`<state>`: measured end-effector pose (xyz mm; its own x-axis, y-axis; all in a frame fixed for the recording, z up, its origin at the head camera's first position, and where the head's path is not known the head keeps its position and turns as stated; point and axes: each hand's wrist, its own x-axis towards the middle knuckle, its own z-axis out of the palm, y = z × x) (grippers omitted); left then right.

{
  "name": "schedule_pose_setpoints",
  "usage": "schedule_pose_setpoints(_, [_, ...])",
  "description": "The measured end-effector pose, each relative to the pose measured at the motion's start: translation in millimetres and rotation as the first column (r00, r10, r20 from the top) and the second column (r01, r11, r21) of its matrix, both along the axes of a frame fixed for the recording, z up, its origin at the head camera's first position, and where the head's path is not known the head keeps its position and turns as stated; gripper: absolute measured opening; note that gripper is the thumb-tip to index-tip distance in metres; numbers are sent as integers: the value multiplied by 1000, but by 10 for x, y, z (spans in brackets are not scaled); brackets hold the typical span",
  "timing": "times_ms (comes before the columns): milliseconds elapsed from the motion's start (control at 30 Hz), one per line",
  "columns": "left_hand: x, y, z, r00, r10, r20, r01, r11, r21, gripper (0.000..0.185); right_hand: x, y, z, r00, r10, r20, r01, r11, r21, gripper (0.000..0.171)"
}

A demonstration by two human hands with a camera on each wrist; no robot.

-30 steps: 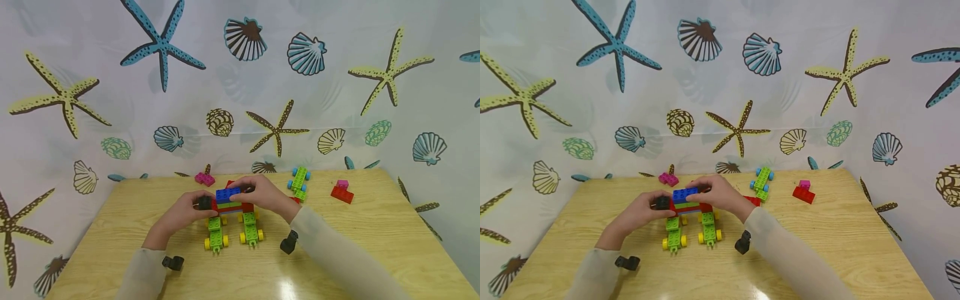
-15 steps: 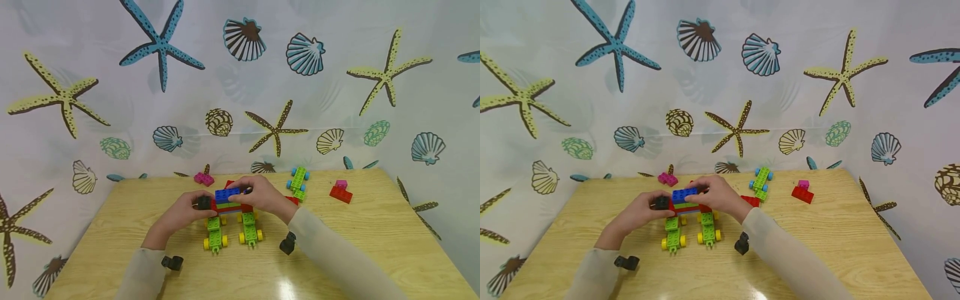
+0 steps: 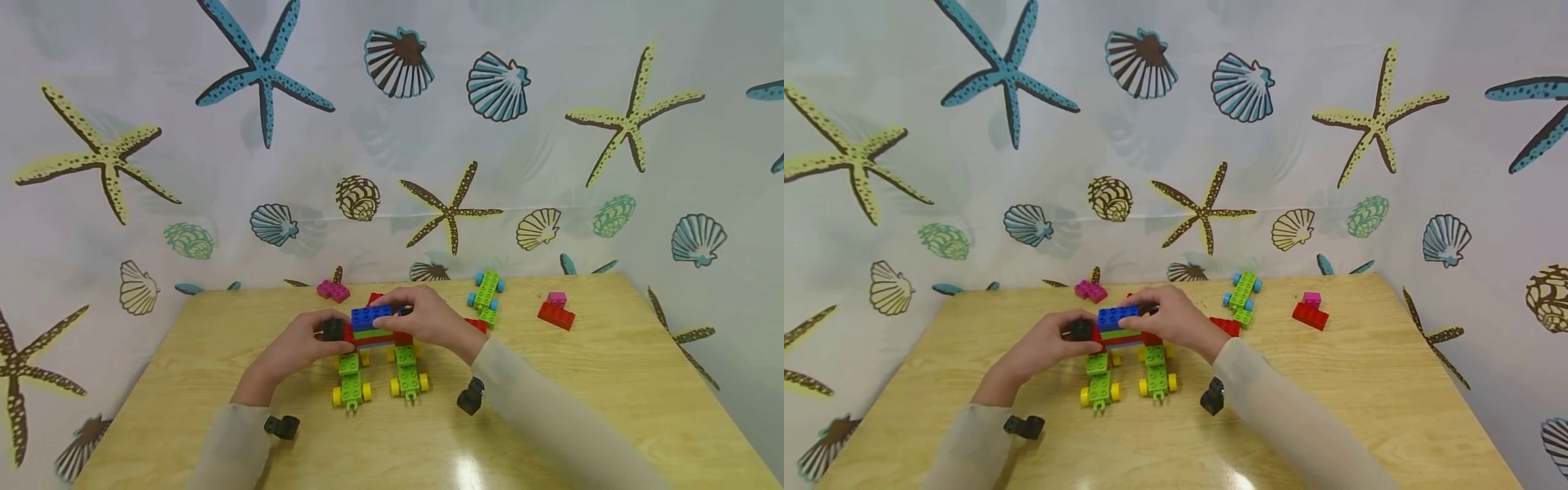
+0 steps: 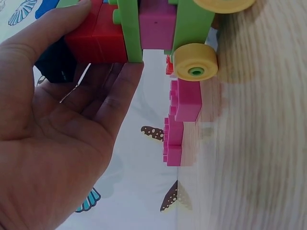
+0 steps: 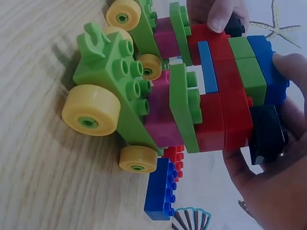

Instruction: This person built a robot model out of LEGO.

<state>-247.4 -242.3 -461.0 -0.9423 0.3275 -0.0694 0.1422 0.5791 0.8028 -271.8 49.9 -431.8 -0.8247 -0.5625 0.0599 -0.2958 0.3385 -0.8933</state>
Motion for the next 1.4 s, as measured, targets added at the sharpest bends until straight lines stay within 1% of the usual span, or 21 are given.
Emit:
schedule_pose_setpoints(167, [0, 20, -3, 1000, -13, 7, 13, 1000, -19, 47, -38, 91, -92, 1000, 24, 9, -24, 999, -37, 40])
schedule_pose_setpoints(267, [2, 25, 11, 1000, -15, 18, 15, 1000, -21, 48, -48, 198, -125, 1000, 4, 9, -3, 998, -59, 40])
schedule_pose_setpoints(433, [8, -22, 32, 1000, -23, 16, 24, 1000, -12, 47, -90, 417, -161, 995, -97, 20, 99, 985, -141, 38])
schedule_pose_setpoints(533, [11, -78, 23, 1000, -29, 6, 29, 1000, -12, 45, -143, 518, -220, 986, -163, 20, 164, 974, -157, 38])
schedule_pose_setpoints(633, [8, -154, 3, 1000, -27, -13, 26, 999, -19, 43, -198, 592, -293, 978, -208, -8, 206, 972, -113, 36])
schedule_pose_setpoints(733, [-1, -253, -9, 999, -18, -35, 17, 1000, -25, 42, -239, 638, -345, 971, -237, -11, 236, 969, -68, 36])
schedule_pose_setpoints(833, [-17, -366, -20, 998, 9, -54, -10, 999, -33, 43, -285, 660, -382, 968, -252, 0, 252, 967, -36, 39])
schedule_pose_setpoints(1000, [-21, -529, -15, 996, 53, -69, -56, 997, -47, 52, -353, 684, -418, 966, -258, 13, 257, 965, 44, 46])
schedule_pose_setpoints(1133, [-25, -624, 1, 994, 85, -73, -89, 994, -59, 56, -401, 682, -444, 969, -245, 5, 243, 965, 101, 46])
schedule_pose_setpoints(1400, [-23, -701, 2, 991, 122, -61, -126, 990, -57, 59, -476, 603, -489, 975, -221, -17, 220, 962, 163, 48])
